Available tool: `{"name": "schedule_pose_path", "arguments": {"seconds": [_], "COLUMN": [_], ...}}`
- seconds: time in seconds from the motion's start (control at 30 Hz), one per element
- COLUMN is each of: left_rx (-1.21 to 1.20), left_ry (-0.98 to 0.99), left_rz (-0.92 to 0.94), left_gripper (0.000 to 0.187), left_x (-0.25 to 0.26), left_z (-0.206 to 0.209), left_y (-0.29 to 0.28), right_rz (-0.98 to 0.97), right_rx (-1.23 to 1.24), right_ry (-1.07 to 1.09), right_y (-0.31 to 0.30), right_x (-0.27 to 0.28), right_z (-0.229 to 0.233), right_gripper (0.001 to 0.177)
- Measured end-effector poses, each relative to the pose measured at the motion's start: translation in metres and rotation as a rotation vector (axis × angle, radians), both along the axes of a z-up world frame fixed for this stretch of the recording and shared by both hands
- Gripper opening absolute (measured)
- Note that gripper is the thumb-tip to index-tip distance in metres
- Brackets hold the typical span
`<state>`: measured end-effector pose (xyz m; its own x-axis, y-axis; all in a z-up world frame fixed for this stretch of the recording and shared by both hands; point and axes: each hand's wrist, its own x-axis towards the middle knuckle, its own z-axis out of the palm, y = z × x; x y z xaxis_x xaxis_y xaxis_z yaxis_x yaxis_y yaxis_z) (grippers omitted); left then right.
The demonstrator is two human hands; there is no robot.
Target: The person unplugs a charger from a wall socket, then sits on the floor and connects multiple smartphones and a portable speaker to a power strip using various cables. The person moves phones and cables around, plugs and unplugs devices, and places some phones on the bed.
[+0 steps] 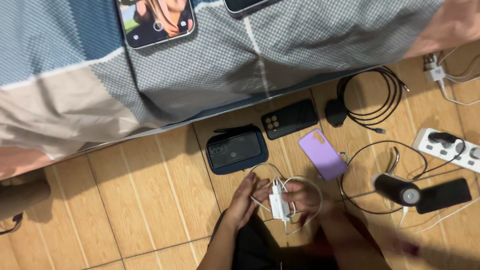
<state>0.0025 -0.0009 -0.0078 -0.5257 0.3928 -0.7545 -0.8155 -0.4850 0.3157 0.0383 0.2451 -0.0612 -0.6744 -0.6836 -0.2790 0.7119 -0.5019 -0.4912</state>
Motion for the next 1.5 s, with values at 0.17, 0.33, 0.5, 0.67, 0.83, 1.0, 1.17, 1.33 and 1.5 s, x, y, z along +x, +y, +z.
{"name": "schedule_pose_path", "arguments": {"seconds": [0.17, 0.33, 0.5, 0.67, 0.83, 1.0, 1.17, 1.33, 1.5], "left_rx": [-0.638, -0.955, -1.156, -1.202, -1.249, -1.102, -0.993, -0.529, -0.494], "left_ry": [0.525, 0.594, 0.548, 0.423, 0.526, 0.600, 0.543, 0.507, 0.508], "left_rz": [-0.630, -0.852, -1.111, -1.183, -1.007, -0.526, -0.338, -0.165, -0.234], "left_gripper": [0.067, 0.078, 0.068, 0.057, 0.050, 0.040, 0.039, 0.052, 0.062], "left_x": [0.002, 0.001, -0.004, -0.010, -0.009, 0.017, 0.045, 0.026, -0.009], "left_z": [-0.013, 0.003, 0.014, 0.041, 0.059, 0.052, 0.063, 0.088, 0.117], "left_y": [0.009, 0.014, 0.023, 0.025, 0.011, -0.013, -0.026, -0.022, 0.000], "right_rz": [-0.102, -0.245, -0.224, -0.070, 0.198, 0.173, 0.346, 0.496, 0.261], "right_rx": [0.352, 0.859, 1.645, 1.678, 1.721, 2.020, 1.980, 1.827, 1.683], "right_ry": [-0.019, 0.042, 0.368, 0.728, 0.827, 1.331, 1.399, 1.067, 0.838], "right_y": [0.004, -0.016, -0.031, 0.010, 0.069, 0.064, 0.048, 0.042, 0.046], "right_x": [0.008, 0.016, 0.014, -0.010, -0.058, -0.167, -0.211, -0.174, -0.081], "right_z": [-0.029, -0.033, -0.020, 0.031, 0.104, 0.085, 0.077, 0.156, 0.268], "right_gripper": [0.042, 0.049, 0.056, 0.070, 0.071, 0.089, 0.091, 0.100, 0.124]}}
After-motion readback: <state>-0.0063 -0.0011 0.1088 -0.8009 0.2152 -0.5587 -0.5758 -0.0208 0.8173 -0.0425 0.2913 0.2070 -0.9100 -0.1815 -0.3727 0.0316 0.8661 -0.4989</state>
